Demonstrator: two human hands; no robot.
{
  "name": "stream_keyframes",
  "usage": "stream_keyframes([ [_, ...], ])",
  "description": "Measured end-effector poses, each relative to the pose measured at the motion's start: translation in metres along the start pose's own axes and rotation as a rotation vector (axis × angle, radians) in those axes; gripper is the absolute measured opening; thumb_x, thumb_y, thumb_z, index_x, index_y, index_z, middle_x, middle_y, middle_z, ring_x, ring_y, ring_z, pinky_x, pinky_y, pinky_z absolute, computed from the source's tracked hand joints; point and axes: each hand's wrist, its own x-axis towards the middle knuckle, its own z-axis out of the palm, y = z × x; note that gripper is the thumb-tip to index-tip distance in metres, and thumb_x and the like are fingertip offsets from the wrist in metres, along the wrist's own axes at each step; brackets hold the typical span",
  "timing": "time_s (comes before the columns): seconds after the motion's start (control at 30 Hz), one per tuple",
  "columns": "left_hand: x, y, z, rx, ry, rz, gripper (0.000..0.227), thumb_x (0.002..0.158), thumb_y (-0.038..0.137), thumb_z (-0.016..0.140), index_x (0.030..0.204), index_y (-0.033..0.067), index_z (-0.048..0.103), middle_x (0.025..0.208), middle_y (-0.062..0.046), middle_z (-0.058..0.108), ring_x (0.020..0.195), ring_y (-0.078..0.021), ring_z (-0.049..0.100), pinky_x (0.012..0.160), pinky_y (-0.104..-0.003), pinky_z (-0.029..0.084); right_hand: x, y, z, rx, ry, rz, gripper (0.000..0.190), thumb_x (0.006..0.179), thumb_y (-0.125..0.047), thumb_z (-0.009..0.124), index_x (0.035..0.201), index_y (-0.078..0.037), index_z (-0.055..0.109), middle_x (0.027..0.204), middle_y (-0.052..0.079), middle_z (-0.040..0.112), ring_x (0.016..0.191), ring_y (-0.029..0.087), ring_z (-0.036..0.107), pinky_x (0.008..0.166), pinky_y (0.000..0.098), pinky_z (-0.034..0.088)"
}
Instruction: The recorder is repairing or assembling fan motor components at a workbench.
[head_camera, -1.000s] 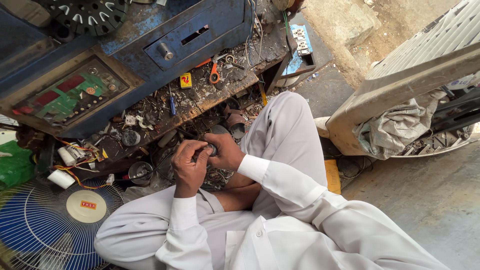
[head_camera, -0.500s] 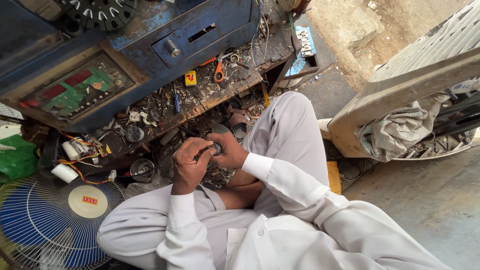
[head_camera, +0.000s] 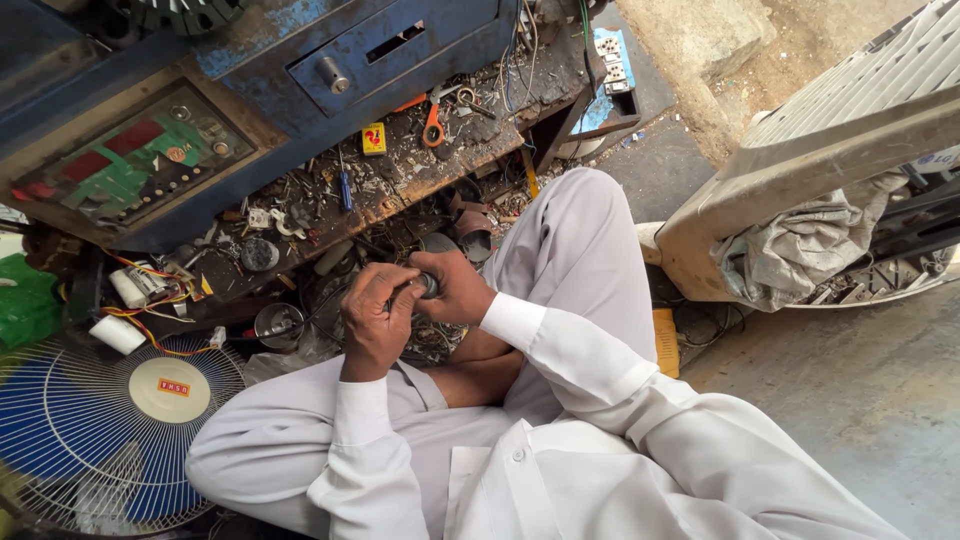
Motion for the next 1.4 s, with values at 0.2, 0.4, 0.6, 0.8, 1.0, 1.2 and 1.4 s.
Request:
stream_keyframes([
  [0.2,0.002,0.005,-0.004,0.016,-0.062,0.006,0.014,0.093,0.006,0.074,0.107,0.0044,0.072,0.101,-0.011,0.072,0.089,-0.0285,0.074,0.074,-0.037,0.059,0.000,0.002,-0.002,0.018,-0.034,-0.017,0.022,0.079,-0.011,0.074,0.088,-0.002,0.056,0.072,0.014,0.058,0.060,0.019,0.049,0.060,0.0341,0.049],
  [0.4,0.003,0.009,-0.003,-0.097,-0.030,-0.092,0.026,0.088,0.010,0.076,0.113,0.0020,0.070,0.098,-0.012,0.071,0.076,-0.0222,0.073,0.066,-0.033,0.059,0.001,0.003,-0.001,0.044,0.005,-0.006,0.021,0.078,-0.011,0.071,0.093,-0.002,0.059,0.070,0.013,0.059,0.060,0.017,0.054,0.058,0.0342,0.049],
  [0.6,-0.004,-0.004,-0.003,-0.012,0.080,-0.029,0.016,0.096,0.012,0.075,0.108,0.0032,0.069,0.100,-0.012,0.072,0.084,-0.0200,0.072,0.071,-0.030,0.058,0.002,0.003,0.001,-0.088,0.001,-0.032,0.026,0.079,-0.013,0.080,0.091,-0.003,0.059,0.071,0.013,0.058,0.061,0.018,0.054,0.059,0.0340,0.047],
  [0.8,-0.014,-0.028,-0.009,-0.509,0.345,-0.296,0.023,0.109,0.012,0.059,0.129,0.0020,0.061,0.108,-0.006,0.071,0.087,-0.0118,0.067,0.077,-0.027,0.058,0.004,0.006,-0.001,-0.054,0.131,0.064,0.022,0.087,-0.016,0.081,0.092,-0.004,0.064,0.074,0.008,0.064,0.065,0.014,0.061,0.060,0.0316,0.049],
  [1.0,-0.009,-0.020,-0.002,0.000,0.161,-0.149,0.015,0.104,0.006,0.061,0.116,0.0017,0.069,0.103,-0.010,0.070,0.081,-0.0136,0.068,0.069,-0.028,0.056,0.006,0.006,-0.002,0.517,0.053,0.360,0.023,0.088,-0.008,0.081,0.108,-0.003,0.073,0.088,0.002,0.071,0.073,0.010,0.063,0.064,0.0275,0.052],
  [1.2,-0.009,-0.018,-0.003,-0.074,0.149,-0.236,0.018,0.102,0.009,0.066,0.117,0.0021,0.069,0.097,-0.007,0.071,0.079,-0.0130,0.069,0.070,-0.027,0.055,0.004,0.018,0.003,0.499,0.037,0.165,0.019,0.090,-0.007,0.079,0.106,-0.002,0.072,0.103,0.004,0.071,0.093,0.009,0.070,0.086,0.0271,0.058],
  [1.4,-0.014,-0.026,-0.001,-0.161,0.184,-0.263,0.016,0.102,0.010,0.067,0.116,0.0023,0.067,0.097,-0.007,0.071,0.083,-0.0115,0.070,0.073,-0.026,0.056,0.007,0.008,-0.004,0.358,-0.014,0.111,0.020,0.087,-0.010,0.083,0.103,-0.004,0.073,0.101,0.003,0.073,0.093,0.009,0.068,0.084,0.0269,0.056],
])
